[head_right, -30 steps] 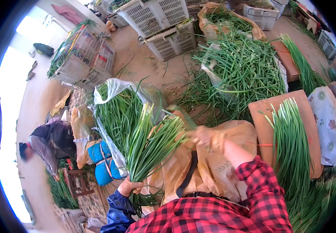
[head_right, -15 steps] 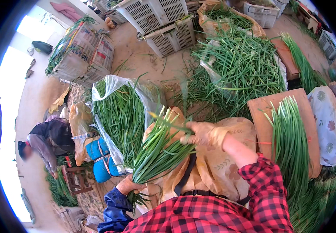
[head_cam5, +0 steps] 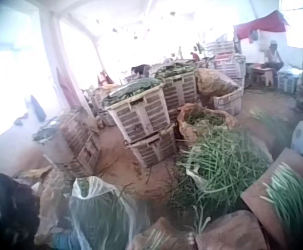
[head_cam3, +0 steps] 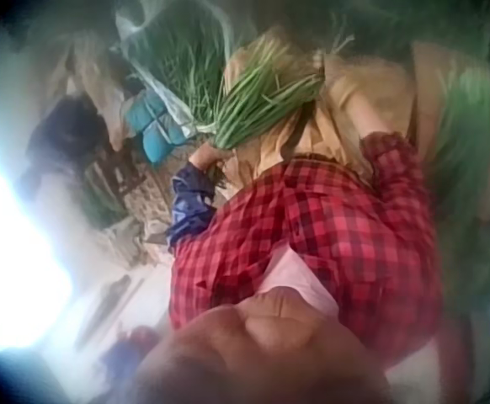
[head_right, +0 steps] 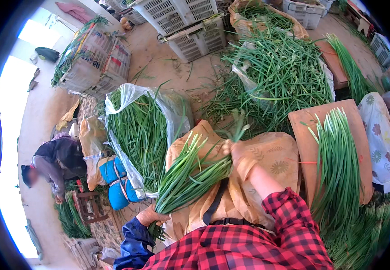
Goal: The person picks up green onions from a bag, sorts through them by hand, organizes them into a bundle, and then ties the bundle with a red string on a board before placing it to the side.
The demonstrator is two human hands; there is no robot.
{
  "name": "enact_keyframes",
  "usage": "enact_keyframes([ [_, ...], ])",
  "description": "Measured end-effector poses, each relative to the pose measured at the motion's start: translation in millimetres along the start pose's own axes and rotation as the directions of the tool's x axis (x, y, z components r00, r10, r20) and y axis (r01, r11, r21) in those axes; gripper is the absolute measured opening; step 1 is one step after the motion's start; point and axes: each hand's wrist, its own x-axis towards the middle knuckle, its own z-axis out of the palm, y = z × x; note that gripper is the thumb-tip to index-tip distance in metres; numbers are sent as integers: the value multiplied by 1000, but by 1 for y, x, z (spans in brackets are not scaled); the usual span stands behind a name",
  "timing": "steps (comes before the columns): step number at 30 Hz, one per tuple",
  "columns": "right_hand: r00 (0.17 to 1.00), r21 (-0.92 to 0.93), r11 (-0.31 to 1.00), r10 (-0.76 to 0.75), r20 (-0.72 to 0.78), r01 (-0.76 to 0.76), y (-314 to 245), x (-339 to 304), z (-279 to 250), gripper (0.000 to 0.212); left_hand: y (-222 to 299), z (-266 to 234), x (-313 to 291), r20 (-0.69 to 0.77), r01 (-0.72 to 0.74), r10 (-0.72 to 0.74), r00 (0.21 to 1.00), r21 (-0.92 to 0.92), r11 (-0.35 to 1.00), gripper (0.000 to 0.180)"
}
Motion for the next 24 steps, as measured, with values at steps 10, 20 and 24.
enact_keyframes([
  [10, 972, -254, 965, 117, 204, -63, -87, -61, 109, 25, 6, -8, -13, -9, 26, -25, 1000, 84, 996, 23],
  [20, 872, -6, 998, -51, 486, 62, -91, -45, 78, 22, 5, -17, -14, -81, -55, 71, 994, 183, 982, 23],
  [24, 895, 544, 821, -103, 434, -170, -114, -37, 50, 22, 5, -14, -6, -76, -65, 85, 994, 236, 970, 22],
])
